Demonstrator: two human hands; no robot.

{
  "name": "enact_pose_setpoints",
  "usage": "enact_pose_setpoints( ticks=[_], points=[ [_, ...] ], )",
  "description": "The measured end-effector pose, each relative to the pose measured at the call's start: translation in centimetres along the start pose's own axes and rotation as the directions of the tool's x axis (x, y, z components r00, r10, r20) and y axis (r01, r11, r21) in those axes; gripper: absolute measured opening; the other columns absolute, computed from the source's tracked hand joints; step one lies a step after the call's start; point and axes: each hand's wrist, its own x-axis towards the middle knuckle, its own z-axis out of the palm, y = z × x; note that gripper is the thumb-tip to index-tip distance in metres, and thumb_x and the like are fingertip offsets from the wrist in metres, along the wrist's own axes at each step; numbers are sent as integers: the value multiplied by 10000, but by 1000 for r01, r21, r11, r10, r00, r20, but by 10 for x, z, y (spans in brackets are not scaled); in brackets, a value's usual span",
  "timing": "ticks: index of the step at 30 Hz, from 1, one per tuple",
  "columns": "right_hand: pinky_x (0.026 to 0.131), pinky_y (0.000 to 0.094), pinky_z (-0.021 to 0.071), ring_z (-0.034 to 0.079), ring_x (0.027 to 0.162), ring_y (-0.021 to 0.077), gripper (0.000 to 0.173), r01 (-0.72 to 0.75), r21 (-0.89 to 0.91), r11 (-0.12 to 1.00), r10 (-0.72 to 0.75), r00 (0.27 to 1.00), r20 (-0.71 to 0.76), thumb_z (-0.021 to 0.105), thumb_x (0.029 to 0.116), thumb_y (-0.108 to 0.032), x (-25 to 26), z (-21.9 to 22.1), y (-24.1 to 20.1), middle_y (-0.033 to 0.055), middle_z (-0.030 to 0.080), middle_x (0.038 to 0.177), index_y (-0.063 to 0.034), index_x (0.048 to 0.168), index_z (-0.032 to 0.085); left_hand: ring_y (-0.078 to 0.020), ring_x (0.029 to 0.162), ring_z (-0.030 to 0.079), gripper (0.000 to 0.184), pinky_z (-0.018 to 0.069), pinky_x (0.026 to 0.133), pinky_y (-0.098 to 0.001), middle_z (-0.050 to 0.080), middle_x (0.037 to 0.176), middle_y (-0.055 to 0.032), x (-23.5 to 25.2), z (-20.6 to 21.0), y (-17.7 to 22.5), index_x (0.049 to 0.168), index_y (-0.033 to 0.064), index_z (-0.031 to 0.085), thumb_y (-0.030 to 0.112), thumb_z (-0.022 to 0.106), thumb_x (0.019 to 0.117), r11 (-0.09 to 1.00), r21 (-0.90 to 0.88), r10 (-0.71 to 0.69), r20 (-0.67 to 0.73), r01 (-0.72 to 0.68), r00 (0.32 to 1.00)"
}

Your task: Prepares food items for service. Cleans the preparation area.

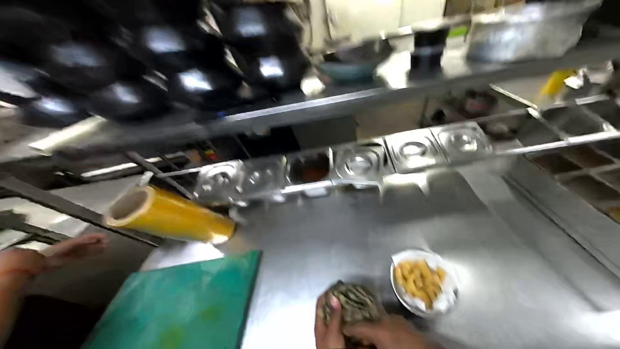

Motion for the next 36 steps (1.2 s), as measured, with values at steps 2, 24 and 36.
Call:
enact_pose_setpoints(
  ticks=[2,24,36],
  points=[
    [855,581,559,723,922,307,307,72,87,994,-72,997,-5,584,1037,-265,-3,-9,10,124,750,1041,-171,1311,686,-134,782,732,392,644,710,-348,717,950,-104,39,-39,-60,1397,-17,435,250,389,1114,996,-93,11,-87,-19,996],
    [1037,439,491,636,1180,230,434,-243,564,789,610,413,-676,358,1114,-258,-20,-39,149,188,671,1257,5,1356,604,-346,1512,326,550,171,1216,-622,488,1560,-124,116,58,-133,1469,128,562,372,252,1085,529,625,107,622,-574,776],
    [997,710,377,585,1188,462,407,-525,380,762,627,447,-638,424,1093,-305,1,-52,145,240,695,1141,-47,1260,691,-325,1565,212,487,63,1237,-645,438,1604,-82,127,60,-104,1507,161,517,314,271,1116,366,783,-57,558,-503,828]
  ],
)
